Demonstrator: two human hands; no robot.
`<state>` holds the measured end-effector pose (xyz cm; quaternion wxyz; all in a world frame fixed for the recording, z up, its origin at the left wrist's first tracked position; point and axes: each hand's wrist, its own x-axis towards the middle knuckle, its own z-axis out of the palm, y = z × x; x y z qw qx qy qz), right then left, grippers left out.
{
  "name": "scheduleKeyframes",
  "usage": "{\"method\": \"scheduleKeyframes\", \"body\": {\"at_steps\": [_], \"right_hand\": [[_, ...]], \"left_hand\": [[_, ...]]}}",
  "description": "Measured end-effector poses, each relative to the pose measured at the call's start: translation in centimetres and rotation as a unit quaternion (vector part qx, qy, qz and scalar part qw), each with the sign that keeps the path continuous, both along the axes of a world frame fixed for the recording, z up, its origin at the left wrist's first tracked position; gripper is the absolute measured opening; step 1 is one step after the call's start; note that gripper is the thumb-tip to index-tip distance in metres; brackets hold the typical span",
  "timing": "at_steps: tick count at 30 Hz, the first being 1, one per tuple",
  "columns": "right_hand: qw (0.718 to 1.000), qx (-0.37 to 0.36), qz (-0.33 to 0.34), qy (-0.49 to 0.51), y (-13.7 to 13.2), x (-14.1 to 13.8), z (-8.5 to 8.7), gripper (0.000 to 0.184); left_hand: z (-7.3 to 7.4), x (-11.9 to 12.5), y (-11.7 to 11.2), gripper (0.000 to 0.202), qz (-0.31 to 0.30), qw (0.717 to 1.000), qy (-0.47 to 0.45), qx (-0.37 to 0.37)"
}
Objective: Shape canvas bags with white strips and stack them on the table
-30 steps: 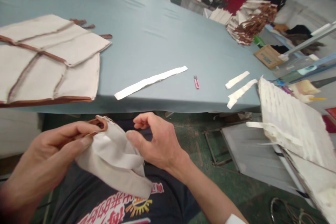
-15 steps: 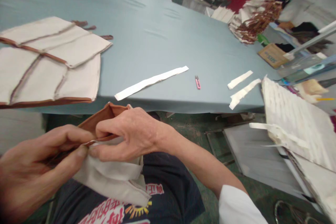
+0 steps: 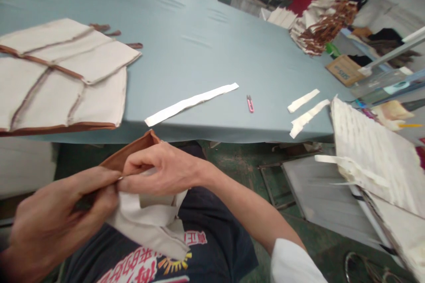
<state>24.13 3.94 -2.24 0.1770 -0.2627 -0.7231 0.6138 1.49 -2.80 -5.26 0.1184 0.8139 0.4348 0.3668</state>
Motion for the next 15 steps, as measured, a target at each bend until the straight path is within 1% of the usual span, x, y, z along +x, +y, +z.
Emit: {"method": "scheduleKeyframes", "body": {"at_steps": [3,4,6,8,11,14,15], "right_hand": [[0.990,-0.138,-0.007,0.029,-0.3,0.1,-0.4,0.029],[0.985,-0.170,-0.013,0.040,-0.4,0.1,-0.5,0.027],[0.975,-0.210,-0.032,0.065,-0.7,-0.1,-0.8,0.023],[0.969,-0.231,-0.052,0.076,-0.9,-0.4,-1.2,0.020],[0.965,-0.247,-0.064,0.054,-1.1,-0.8,-1.6,0.018],[0.969,-0.237,-0.063,0.020,-1.2,-0.7,-1.6,0.016],[0.971,-0.229,-0.061,0.010,-1.3,-0.6,-1.4,0.016]], "left_hand": [[-0.9,-0.3,0.2,0.025,-0.071,0.995,-0.009,0.067],[-1.1,-0.4,0.3,0.025,-0.084,0.993,-0.007,0.083],[-1.6,-0.9,0.4,0.025,-0.107,0.989,0.007,0.102],[-2.1,-1.4,0.5,0.023,-0.124,0.986,0.026,0.105],[-2.4,-1.6,0.7,0.021,-0.128,0.985,0.024,0.113],[-2.1,-1.3,0.8,0.021,-0.128,0.984,0.019,0.125],[-1.8,-1.1,0.7,0.022,-0.130,0.984,0.016,0.117]]}}
